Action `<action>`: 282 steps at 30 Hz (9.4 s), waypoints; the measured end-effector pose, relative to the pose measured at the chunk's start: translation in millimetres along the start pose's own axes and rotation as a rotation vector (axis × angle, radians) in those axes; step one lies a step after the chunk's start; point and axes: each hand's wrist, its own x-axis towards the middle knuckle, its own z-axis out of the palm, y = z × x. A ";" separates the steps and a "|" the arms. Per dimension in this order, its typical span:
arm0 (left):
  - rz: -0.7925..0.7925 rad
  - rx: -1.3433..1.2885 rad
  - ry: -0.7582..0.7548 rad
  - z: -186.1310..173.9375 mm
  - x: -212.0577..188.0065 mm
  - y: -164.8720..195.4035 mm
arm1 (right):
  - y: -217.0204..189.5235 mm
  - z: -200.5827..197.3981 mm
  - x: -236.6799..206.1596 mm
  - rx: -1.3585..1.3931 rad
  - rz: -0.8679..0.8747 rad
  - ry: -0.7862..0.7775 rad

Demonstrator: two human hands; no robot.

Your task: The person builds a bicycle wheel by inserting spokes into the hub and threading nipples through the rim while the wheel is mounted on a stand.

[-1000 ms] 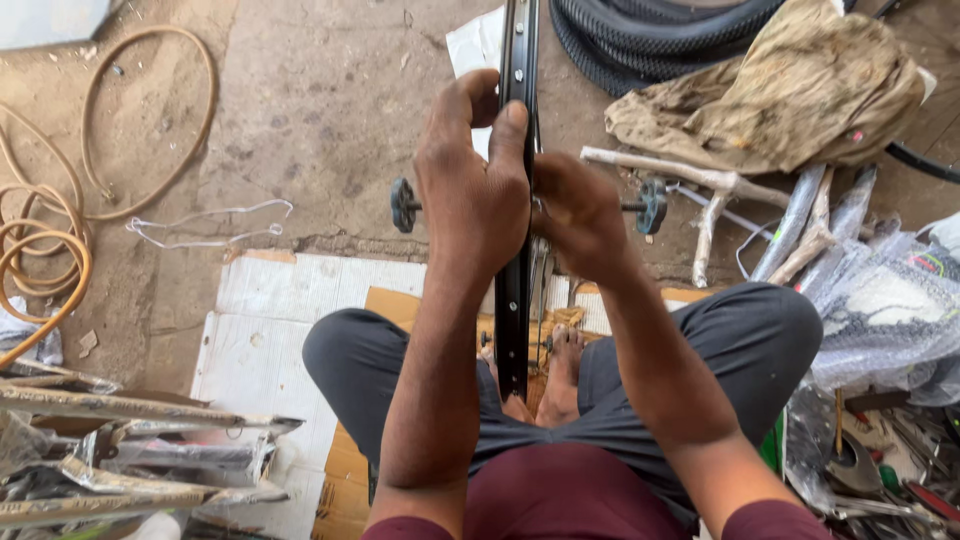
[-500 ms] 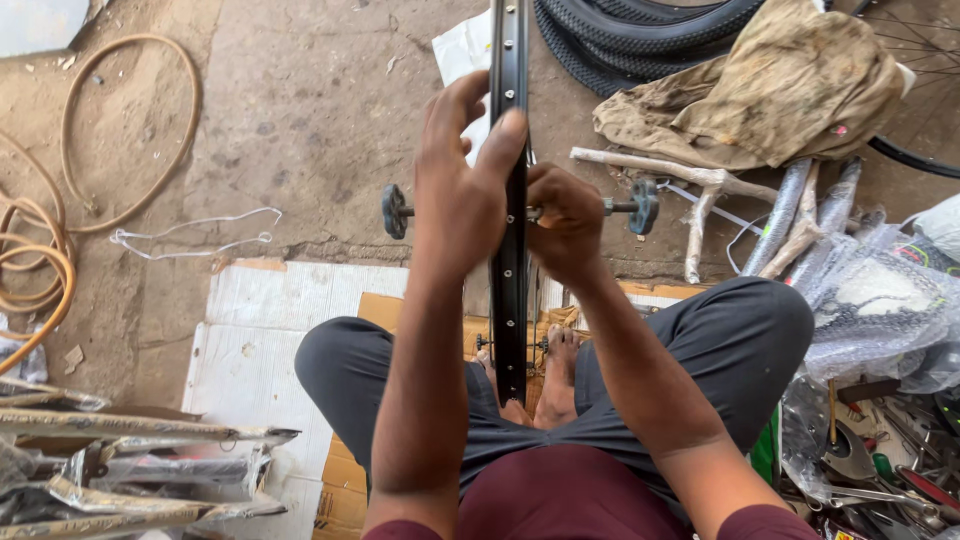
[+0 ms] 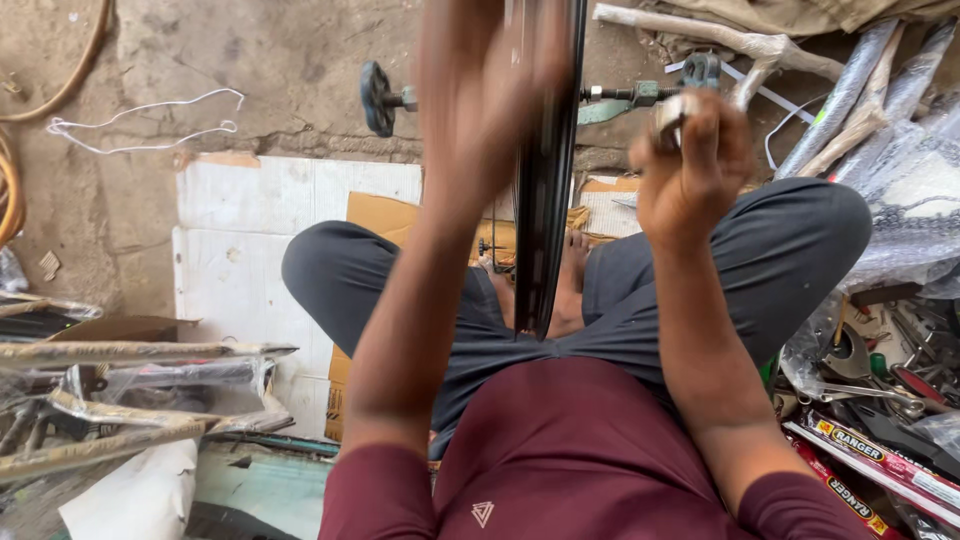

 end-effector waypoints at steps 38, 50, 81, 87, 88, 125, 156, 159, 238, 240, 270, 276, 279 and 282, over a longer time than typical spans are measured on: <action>-0.936 0.066 0.231 -43.6 -210.1 -77.4 | 170.9 -110.0 28.9 -1.555 0.209 -0.312; -0.607 0.499 -0.037 -25.6 -224.7 -37.2 | 172.2 -111.6 23.8 -1.570 0.405 -0.387; -0.327 0.657 -0.340 -13.0 -234.4 -4.0 | 152.3 -90.6 21.9 -1.423 0.366 -0.314; -0.316 0.662 -0.348 -12.2 -236.0 -6.8 | 152.1 -87.8 21.1 -1.393 0.600 -0.212; -0.307 0.661 -0.347 -12.2 -236.5 -7.4 | 151.5 -87.3 20.9 -1.367 0.627 -0.192; -0.267 0.741 -0.347 -16.5 -244.3 -12.2 | 146.5 -75.1 16.5 -1.446 0.550 -0.280; -0.260 0.771 -0.337 -18.0 -237.2 -11.3 | 144.0 -68.8 17.6 -1.619 0.411 -0.480; -0.265 0.772 -0.341 -18.7 -236.2 -11.2 | 141.8 -63.3 18.8 -1.603 0.506 -0.451; -0.659 0.467 -0.169 16.0 -279.6 -72.3 | 26.1 -64.9 -111.3 -1.076 0.810 -0.633; -0.620 0.445 -0.163 14.9 -281.7 -75.2 | 24.6 -66.5 -110.6 -1.139 0.885 -0.640; -0.684 0.645 -0.040 7.0 -254.9 -19.6 | -0.9 -2.4 -125.4 -0.913 0.828 -0.557; -0.629 0.815 -0.262 -0.9 -235.8 -12.4 | -3.0 -8.6 -120.3 -0.934 0.985 -0.474; -0.628 0.825 -0.454 -7.9 -225.2 -7.4 | -5.9 -3.0 -113.2 -0.998 0.840 -0.356; -0.596 0.730 -0.439 -6.2 -226.6 -5.9 | -5.0 1.9 -110.6 -0.585 0.828 -0.207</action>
